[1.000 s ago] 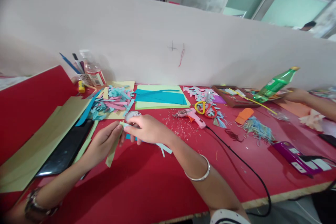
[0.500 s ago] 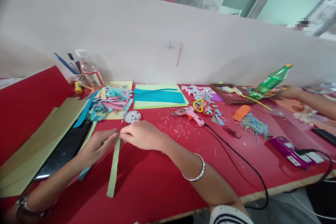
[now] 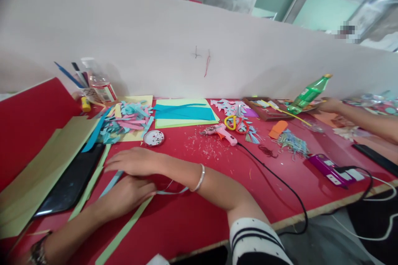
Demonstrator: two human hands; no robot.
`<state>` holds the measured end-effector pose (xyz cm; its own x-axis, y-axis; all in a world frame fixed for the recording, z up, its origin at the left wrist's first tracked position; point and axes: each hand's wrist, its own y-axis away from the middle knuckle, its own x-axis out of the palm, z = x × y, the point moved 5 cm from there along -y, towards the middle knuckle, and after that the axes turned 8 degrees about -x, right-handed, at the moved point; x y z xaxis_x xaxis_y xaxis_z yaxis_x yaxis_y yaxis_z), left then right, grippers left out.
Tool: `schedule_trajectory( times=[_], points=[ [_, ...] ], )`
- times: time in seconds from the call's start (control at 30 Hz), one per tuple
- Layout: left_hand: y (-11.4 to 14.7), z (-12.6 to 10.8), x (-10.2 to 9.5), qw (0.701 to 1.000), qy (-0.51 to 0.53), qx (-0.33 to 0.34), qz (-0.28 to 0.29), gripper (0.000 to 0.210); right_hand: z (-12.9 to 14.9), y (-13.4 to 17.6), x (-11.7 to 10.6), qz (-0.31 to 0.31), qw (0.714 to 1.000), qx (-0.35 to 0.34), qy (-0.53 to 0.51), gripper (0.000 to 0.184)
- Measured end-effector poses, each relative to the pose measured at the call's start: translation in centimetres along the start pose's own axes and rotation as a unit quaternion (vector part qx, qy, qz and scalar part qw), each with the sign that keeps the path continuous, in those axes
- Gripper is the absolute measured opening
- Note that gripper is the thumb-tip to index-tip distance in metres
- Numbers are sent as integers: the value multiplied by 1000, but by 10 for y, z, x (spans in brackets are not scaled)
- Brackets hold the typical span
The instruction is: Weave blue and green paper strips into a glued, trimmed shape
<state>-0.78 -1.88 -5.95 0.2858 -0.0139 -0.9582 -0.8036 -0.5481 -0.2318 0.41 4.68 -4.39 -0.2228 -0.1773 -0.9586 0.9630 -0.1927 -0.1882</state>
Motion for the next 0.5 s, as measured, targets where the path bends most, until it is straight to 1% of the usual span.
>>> schedule_trajectory(
  times=[0.07,0.1,0.13,0.2,0.3,0.4,0.5],
  points=[
    [1,-10,4,999,-14,46,-2,41,1,-16,15,47,997,-38,43,37],
    [1,-13,4,998,-20,59,-13,41,1,-23,20,71,995,-44,54,38],
    [2,-14,3,997,-26,67,-27,42,0,-27,24,94,993,-44,61,39],
    [2,-12,1,996,-33,62,-53,42,-2,-33,29,122,990,-27,68,42],
    [2,-8,0,996,-31,56,-69,41,-2,-35,32,120,989,-18,81,43],
    [1,-5,-2,995,-21,59,-78,41,-1,-31,33,96,989,-33,105,40],
    [1,-4,-4,996,-23,43,-80,43,-3,-23,29,78,988,-45,122,35]
  ],
)
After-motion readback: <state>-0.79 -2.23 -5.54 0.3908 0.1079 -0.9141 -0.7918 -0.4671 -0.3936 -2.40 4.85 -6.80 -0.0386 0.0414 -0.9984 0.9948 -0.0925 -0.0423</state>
